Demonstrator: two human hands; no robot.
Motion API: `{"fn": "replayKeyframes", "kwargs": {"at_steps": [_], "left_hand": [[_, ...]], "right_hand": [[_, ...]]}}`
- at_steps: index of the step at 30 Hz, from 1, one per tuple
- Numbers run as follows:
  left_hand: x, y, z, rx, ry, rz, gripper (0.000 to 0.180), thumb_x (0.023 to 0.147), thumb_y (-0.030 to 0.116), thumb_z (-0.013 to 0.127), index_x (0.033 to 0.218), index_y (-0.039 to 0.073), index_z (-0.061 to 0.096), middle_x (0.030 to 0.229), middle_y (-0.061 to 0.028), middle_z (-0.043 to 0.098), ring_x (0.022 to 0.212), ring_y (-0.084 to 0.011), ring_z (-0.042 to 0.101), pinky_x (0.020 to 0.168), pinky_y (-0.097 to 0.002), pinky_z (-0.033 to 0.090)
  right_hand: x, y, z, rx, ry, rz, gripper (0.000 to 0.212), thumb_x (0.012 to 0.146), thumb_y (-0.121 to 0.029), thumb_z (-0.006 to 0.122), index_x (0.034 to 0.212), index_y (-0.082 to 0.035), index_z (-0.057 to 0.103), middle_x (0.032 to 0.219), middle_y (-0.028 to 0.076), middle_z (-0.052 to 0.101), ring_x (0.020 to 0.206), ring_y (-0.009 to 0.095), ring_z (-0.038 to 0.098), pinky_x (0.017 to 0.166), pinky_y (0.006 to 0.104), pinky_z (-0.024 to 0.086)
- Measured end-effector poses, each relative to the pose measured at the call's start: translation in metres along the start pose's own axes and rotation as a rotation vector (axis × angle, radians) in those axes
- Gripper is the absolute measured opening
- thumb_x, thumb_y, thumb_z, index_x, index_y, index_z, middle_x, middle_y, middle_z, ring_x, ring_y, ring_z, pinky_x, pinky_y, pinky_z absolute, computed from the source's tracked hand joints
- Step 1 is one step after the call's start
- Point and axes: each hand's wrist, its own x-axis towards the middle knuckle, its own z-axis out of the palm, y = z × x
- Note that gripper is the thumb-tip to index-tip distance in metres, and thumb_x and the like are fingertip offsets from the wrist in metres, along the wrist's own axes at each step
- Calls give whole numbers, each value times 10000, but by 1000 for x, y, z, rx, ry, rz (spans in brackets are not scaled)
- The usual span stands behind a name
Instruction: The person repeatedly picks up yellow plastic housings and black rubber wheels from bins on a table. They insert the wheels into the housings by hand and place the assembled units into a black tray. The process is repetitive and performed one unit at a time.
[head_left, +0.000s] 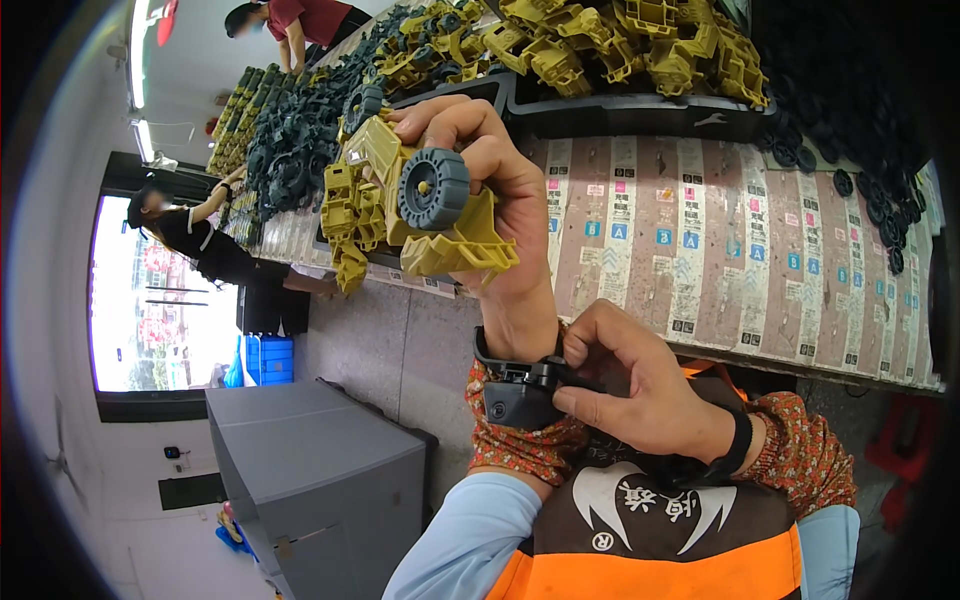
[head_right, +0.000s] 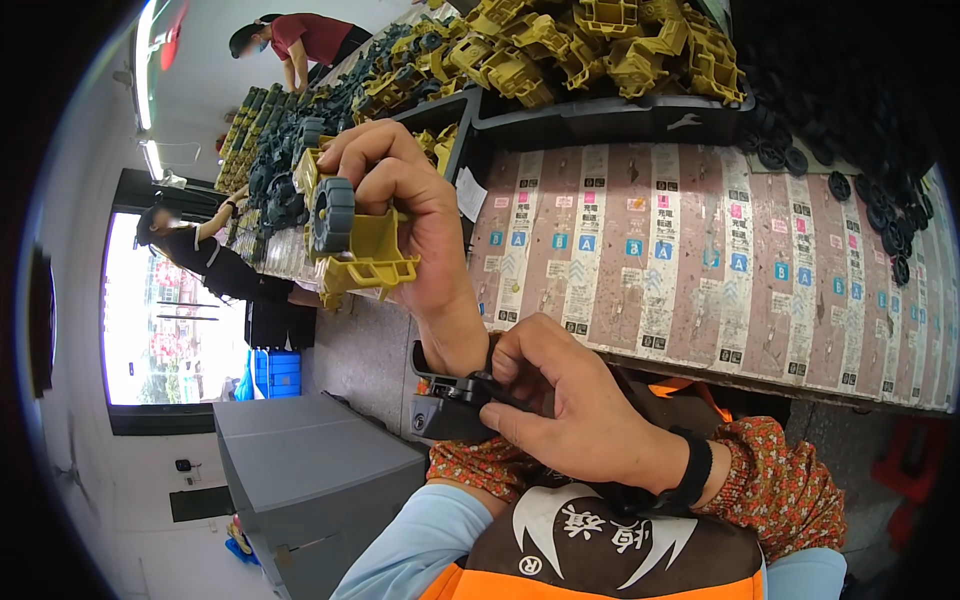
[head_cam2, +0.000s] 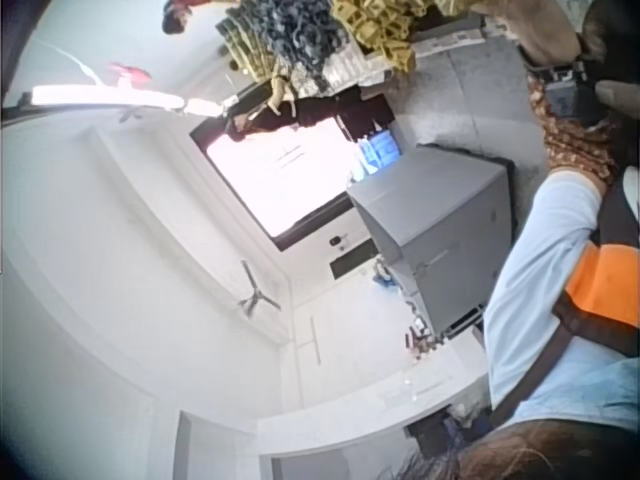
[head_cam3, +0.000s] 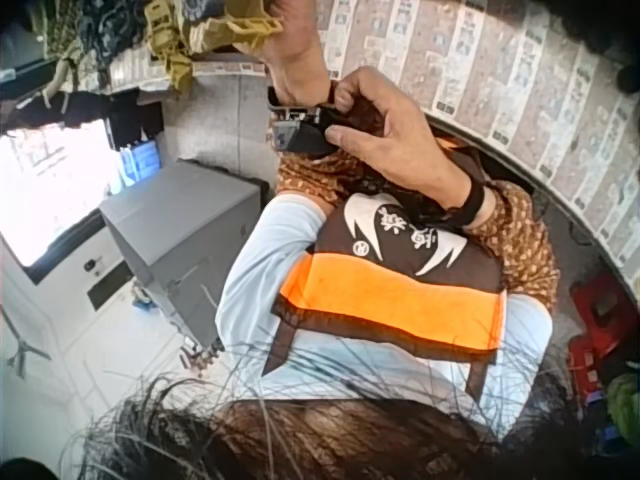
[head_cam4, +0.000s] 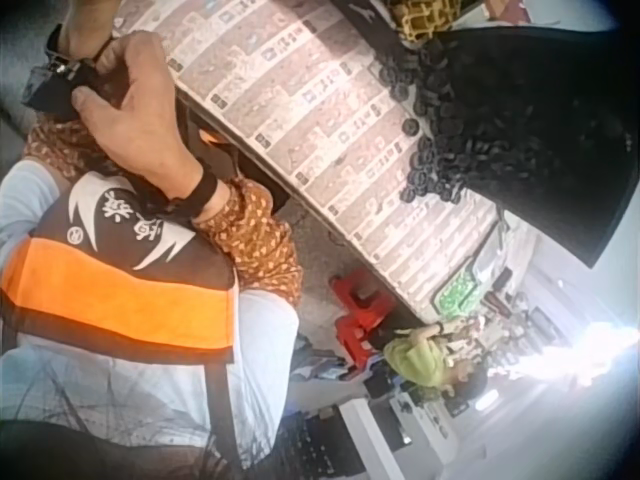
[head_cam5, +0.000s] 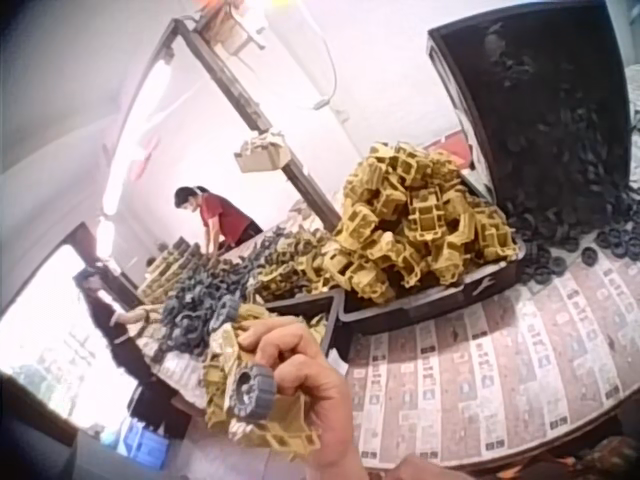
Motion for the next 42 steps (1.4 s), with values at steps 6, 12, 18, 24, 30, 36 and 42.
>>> {"fn": "replayKeyframes", "kwargs": {"at_steps": [6,12,18,24,30,36,42], "left_hand": [[-1,7,-9,181,-88,20,195,911,33,675,1095,92,648,995,-13,607,826,-129,530,601,-267,444],[-6,4,7,-93,-84,-71,183,928,58,674,1107,77,643,983,-32,592,830,-133,542,586,-273,450],[-9,-14,12,-182,21,-100,80,916,8,636,989,40,630,940,-64,554,798,-163,539,558,-289,431],[-8,-20,-6,-212,131,-141,113,899,6,642,1004,44,623,938,-59,556,798,-156,536,581,-289,422],[-9,-21,-21,-169,144,-197,293,891,56,702,1179,86,657,1030,-9,629,848,-125,548,621,-270,470],[-8,-35,-13,-169,217,-226,168,913,11,631,1076,52,621,936,-42,580,775,-136,527,562,-263,402],[-29,-36,-15,416,287,-215,422,1025,435,641,1268,92,601,1050,-36,612,872,-140,562,640,-277,492]], "right_hand": [[-2,-5,-4,75,-75,168,275,907,-7,727,1096,-32,529,1050,16,521,966,82,525,888,248,458],[-3,2,-21,179,-54,141,236,956,-17,693,1178,17,621,1086,55,652,950,80,645,813,244,531],[5,13,-31,377,2,234,196,1000,-45,668,1185,20,662,963,53,712,810,86,687,729,242,582],[7,17,-35,433,-61,318,142,994,-55,683,1119,11,672,896,42,718,762,95,693,684,243,588],[11,16,-39,292,-79,374,100,973,-81,714,1022,-14,659,850,38,708,686,98,685,598,240,573],[17,10,-49,85,-57,366,159,943,-90,749,903,-27,609,753,10,651,621,80,632,520,248,528],[1,-12,-68,-79,90,327,210,936,-112,772,881,-42,582,751,-17,614,605,46,576,509,222,463]]}}
